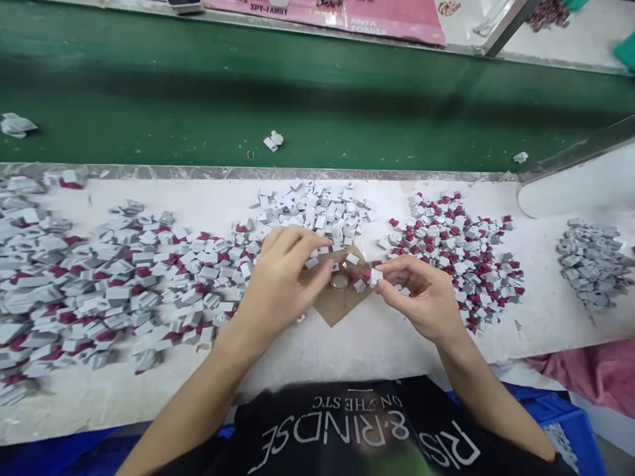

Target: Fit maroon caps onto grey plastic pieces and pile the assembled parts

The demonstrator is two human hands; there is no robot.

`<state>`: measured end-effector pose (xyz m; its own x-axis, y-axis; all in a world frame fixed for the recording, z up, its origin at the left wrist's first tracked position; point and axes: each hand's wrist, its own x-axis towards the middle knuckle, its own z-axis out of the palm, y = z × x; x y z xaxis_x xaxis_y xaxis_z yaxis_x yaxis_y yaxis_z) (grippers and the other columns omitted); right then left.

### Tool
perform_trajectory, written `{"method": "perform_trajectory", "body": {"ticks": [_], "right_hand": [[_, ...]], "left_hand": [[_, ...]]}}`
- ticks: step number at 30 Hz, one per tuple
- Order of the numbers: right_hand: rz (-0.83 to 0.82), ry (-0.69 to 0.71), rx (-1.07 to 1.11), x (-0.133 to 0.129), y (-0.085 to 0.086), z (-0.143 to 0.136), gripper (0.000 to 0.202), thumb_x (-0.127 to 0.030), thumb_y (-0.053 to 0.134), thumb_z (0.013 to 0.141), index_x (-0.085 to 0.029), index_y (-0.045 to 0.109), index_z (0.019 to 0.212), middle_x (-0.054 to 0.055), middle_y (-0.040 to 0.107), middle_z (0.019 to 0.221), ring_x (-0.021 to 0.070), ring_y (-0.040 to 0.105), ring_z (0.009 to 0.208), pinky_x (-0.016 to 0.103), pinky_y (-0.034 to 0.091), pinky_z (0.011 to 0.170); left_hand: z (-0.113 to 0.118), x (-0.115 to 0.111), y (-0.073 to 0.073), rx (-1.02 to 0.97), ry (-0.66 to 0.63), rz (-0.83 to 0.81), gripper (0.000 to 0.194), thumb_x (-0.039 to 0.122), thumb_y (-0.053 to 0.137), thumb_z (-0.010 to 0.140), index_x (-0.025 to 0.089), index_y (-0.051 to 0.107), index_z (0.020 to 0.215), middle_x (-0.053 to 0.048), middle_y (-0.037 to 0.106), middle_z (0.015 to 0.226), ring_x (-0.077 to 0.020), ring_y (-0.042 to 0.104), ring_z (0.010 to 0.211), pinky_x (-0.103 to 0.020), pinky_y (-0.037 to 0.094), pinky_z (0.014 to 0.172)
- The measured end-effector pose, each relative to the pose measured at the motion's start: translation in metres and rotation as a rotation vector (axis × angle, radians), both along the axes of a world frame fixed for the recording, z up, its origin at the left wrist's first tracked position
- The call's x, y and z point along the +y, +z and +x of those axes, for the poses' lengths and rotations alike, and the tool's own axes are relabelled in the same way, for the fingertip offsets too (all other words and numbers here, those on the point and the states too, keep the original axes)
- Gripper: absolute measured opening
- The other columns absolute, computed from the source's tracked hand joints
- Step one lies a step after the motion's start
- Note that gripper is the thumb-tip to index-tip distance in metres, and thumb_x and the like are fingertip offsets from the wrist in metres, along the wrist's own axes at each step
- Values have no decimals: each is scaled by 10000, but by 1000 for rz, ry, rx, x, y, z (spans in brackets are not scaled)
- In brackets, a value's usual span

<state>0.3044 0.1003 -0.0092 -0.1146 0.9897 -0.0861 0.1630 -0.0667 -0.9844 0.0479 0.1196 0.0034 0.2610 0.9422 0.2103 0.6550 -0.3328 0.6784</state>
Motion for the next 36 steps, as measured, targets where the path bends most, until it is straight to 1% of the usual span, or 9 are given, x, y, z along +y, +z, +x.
{"method": "perform_trajectory", "body": {"ticks": [3,6,10,14,16,19,24,28,36], "right_hand": [[37,-10,-37,-10,-5,-5,113,-229,863,955,-300,885,1040,9,815,859,200,752,723,362,645,674],[84,5,-86,-18,-10,-11,140,-206,841,973,-313,874,1056,8,808,873,204,744,742,385,632,713],[99,2,-110,-25,-17,-14,121,-223,827,1002,-312,859,1076,22,817,922,213,743,761,415,631,747],[54,-13,-90,-26,-21,-14,122,-216,831,997,-308,857,1072,10,819,950,186,741,759,380,640,749],[33,-20,-56,-26,-22,-14,124,-209,839,983,-302,860,1061,10,825,975,177,752,773,356,652,745],[31,-33,-28,-26,-22,-16,129,-196,832,974,-287,861,1061,21,832,1017,176,768,804,342,668,751],[30,-15,-65,-26,-24,-19,109,-194,823,981,-271,851,1052,29,835,1013,186,787,842,352,673,789],[25,-2,-103,-25,-26,-19,84,-212,815,990,-264,845,1048,38,835,1014,192,781,839,368,662,790],[54,-4,-122,-25,-22,-21,94,-199,815,987,-271,853,1035,21,823,959,180,754,793,359,638,764]], "left_hand": [[-9,-9,-14,168,108,52,125,183,618,1102,238,729,1092,-112,746,1063,-321,672,1027,-495,564,955],[-10,-22,-23,295,148,30,99,185,639,1092,234,713,1049,-126,740,1045,-345,652,997,-511,566,912],[-1,-35,-28,446,233,30,68,195,684,1081,224,745,1088,-173,734,1126,-399,630,1060,-553,556,899],[6,-36,-32,487,287,31,75,192,699,1081,221,768,1071,-187,723,1176,-411,631,1088,-576,548,904],[8,-35,-33,429,288,18,100,177,678,1087,221,758,1045,-178,734,1185,-404,640,1110,-579,553,937],[8,-35,-30,229,246,-12,88,160,671,1079,225,709,1034,-124,772,1116,-349,675,1095,-535,571,985],[6,-39,-17,-172,294,-236,104,171,711,1025,247,654,1067,-17,772,991,-197,710,832,-352,601,783],[3,-37,-11,-452,279,-400,140,242,808,986,247,672,1020,-40,799,1075,-205,785,938,-331,658,821],[1,-28,-9,-680,256,-565,201,288,915,954,221,843,1130,-78,889,1058,-256,872,1011,-368,733,921]]}}
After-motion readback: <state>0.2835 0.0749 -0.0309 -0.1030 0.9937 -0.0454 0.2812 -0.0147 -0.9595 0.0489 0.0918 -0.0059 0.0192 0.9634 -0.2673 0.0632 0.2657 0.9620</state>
